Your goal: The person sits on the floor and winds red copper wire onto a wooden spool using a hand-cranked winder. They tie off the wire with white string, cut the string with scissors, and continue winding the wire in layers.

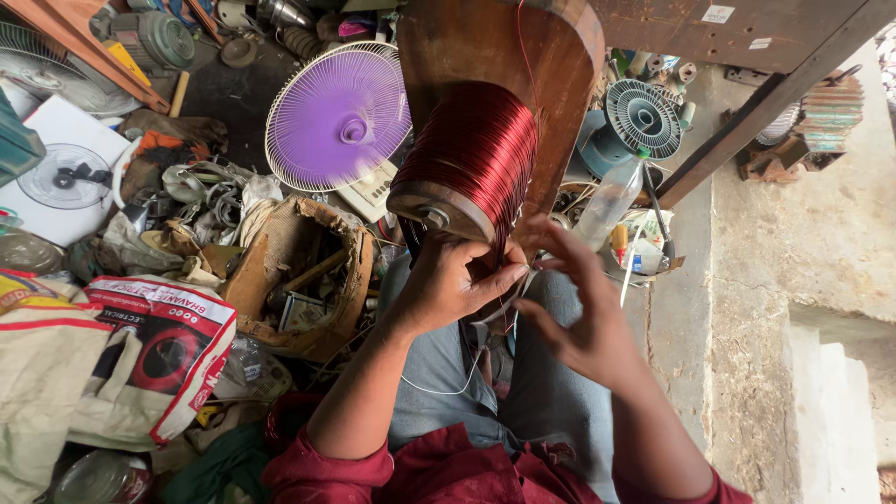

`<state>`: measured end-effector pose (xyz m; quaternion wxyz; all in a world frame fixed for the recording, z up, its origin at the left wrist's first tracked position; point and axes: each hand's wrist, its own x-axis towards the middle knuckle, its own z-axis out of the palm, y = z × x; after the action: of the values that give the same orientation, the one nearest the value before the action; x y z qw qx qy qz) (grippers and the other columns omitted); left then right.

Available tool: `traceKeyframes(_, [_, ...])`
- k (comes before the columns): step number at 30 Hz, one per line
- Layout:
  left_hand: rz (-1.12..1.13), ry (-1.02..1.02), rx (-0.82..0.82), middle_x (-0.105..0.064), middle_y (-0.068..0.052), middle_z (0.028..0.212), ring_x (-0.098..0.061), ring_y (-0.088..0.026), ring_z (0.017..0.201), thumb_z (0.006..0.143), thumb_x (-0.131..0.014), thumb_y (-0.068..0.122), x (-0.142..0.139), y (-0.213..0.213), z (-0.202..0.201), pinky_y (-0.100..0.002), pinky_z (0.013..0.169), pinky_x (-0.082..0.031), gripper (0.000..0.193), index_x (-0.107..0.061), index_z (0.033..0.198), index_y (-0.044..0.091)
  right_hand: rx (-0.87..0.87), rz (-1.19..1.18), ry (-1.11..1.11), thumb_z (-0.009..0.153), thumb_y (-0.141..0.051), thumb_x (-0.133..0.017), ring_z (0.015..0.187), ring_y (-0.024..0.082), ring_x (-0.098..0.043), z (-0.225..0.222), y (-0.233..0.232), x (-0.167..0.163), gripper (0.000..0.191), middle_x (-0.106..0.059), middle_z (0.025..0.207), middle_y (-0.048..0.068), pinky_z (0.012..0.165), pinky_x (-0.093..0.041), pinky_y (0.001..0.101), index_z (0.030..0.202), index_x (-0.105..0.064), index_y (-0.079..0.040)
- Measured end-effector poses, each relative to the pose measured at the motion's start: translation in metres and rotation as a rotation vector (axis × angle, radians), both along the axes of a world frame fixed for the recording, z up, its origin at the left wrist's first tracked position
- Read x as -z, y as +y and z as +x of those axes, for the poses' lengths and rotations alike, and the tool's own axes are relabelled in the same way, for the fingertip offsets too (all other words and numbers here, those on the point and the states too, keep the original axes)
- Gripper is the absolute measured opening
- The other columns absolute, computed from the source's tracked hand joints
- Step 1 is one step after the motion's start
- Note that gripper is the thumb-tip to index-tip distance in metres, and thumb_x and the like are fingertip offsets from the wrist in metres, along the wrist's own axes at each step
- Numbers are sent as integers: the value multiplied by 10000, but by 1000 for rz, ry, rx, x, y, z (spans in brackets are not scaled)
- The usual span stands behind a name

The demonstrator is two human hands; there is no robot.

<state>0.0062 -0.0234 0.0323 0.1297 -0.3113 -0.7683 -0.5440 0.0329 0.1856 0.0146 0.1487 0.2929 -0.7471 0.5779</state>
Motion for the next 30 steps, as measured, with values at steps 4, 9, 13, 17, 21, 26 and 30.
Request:
traceKeyframes(4, [-37,62,-50,-753,-59,860,-739,-133,781,935,-786,145,-1,-4,3,-265,709,-561,123,-742,959,32,152,71,-183,840,-5,-805,908,149,-755,-2,-20,-8,331,-777,1063,83,820,-606,285,1154,-701,-5])
traceKeyframes(9, [18,-84,-43,-778,-47,913,-762,-119,828,918,-788,198,6,-13,7,-257,753,-596,176,-754,996,44,170,140,-3,896,10,-764,826,120,-718,0,-10,-2,87,-763,919,74,751,-559,259,983,-762,2])
traceKeyframes(13, [123,-230,31,-785,-71,961,-771,-138,876,930,-789,263,24,-19,3,-269,801,-613,270,-736,1039,21,283,-15,34,931,15,-768,773,104,-666,-3,-14,5,49,-737,888,75,702,-523,248,968,-736,18])
traceKeyframes(17, [51,-232,-186,-793,-72,977,-758,-119,888,1018,-673,283,42,-25,2,-246,788,-583,288,-731,1082,7,296,-156,50,953,26,-754,775,96,-652,-11,-30,14,50,-738,916,80,704,-511,230,996,-729,32])
traceKeyframes(21, [249,-334,9,-765,-87,1048,-737,-106,956,1026,-672,210,48,-27,2,-253,824,-588,270,-683,1143,-33,169,-321,-67,987,6,-728,869,88,-672,-9,-46,30,63,-738,1020,67,799,-551,219,1035,-693,27])
traceKeyframes(26, [427,-323,151,-729,-96,1132,-717,-117,1061,1014,-707,141,43,-25,1,-271,945,-588,275,-643,1201,-50,185,-424,-308,1009,-45,-715,763,60,-597,-5,-51,50,164,-709,906,30,687,-479,195,1143,-738,46])
traceKeyframes(30, [298,-335,80,-769,-118,1085,-738,-129,1011,1006,-712,146,42,-28,4,-269,901,-595,265,-680,1181,-50,116,-387,-393,1012,-65,-710,743,57,-586,-7,-39,51,187,-715,900,40,659,-463,192,1160,-744,44])
